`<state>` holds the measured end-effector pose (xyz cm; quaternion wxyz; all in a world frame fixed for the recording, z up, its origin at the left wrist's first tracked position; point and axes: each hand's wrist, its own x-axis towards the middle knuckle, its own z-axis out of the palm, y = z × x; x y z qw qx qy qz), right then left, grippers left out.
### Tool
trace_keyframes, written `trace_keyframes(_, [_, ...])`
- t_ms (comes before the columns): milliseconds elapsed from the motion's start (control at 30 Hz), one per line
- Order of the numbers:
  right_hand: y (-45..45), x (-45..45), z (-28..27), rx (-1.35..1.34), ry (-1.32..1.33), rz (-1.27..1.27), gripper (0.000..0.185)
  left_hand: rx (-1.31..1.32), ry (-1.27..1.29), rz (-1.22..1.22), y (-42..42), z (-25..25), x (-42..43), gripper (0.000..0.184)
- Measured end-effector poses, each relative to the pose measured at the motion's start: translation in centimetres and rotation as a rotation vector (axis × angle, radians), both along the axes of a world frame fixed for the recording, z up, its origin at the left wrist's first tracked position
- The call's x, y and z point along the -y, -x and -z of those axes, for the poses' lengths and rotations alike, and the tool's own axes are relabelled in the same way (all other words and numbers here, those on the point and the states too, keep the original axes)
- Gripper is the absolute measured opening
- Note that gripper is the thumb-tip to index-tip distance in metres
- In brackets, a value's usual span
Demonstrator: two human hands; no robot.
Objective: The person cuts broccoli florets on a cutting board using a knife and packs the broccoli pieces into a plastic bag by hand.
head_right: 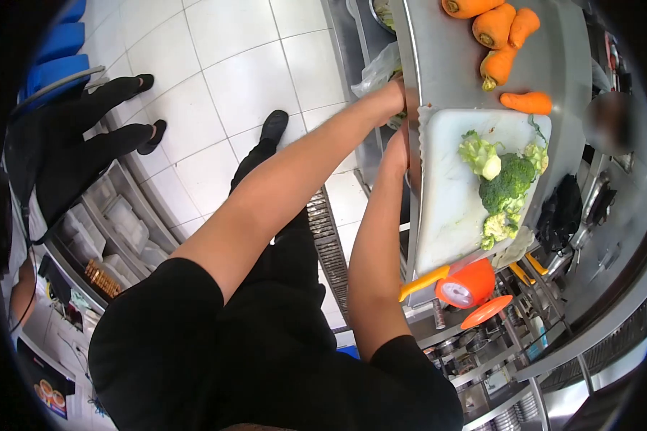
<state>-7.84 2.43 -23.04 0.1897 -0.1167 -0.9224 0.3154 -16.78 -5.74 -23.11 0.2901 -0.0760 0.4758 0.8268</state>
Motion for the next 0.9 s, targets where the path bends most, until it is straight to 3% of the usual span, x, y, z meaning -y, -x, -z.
trace_keyframes(133, [4.9,-0.1,0.9,0.005,0.001,-0.107,0.036,-0.012,0.332,-0.129,-2.6,0.7,-0.4,0.053])
trace_keyframes(167, [5.8,0.0,1.1,0.011,0.0,-0.118,0.036,-0.202,0.633,-0.12,-3.5,-0.4,1.0,0.059])
trace_keyframes(267, [7.6,0.9,1.8,0.026,-0.008,-0.14,0.035,-0.173,0.419,-0.247,-5.7,-3.8,6.6,0.064])
trace_keyframes(367, [8.5,1.6,2.6,0.029,-0.016,-0.144,0.035,-0.407,1.094,-0.516,-6.1,-4.7,8.7,0.056])
trace_keyframes(467, [10.1,0.9,2.7,0.039,-0.008,-0.163,0.034,-0.351,0.888,-0.347,-5.0,0.1,7.5,0.047])
trace_keyframes(500, [10.8,0.4,2.5,0.045,-0.004,-0.173,0.034,-0.327,0.721,-0.269,-4.4,0.0,7.1,0.035])
trace_keyframes(600, [11.2,-1.2,2.2,0.064,0.014,-0.186,0.034,-0.067,0.408,-0.008,-3.1,-0.7,6.2,0.029])
trace_keyframes(733, [10.5,-1.6,1.6,0.062,0.043,-0.17,0.033,-0.11,0.315,-0.044,-4.0,-2.6,7.5,0.029])
trace_keyframes(767, [10.4,-1.3,1.8,0.057,0.046,-0.16,0.033,-0.029,0.301,0.077,-3.8,-3.9,8.6,0.023])
trace_keyframes(900, [9.9,-0.3,2.7,0.041,0.031,-0.142,0.032,-0.046,0.112,-0.004,-3.9,-2.2,8.2,0.025])
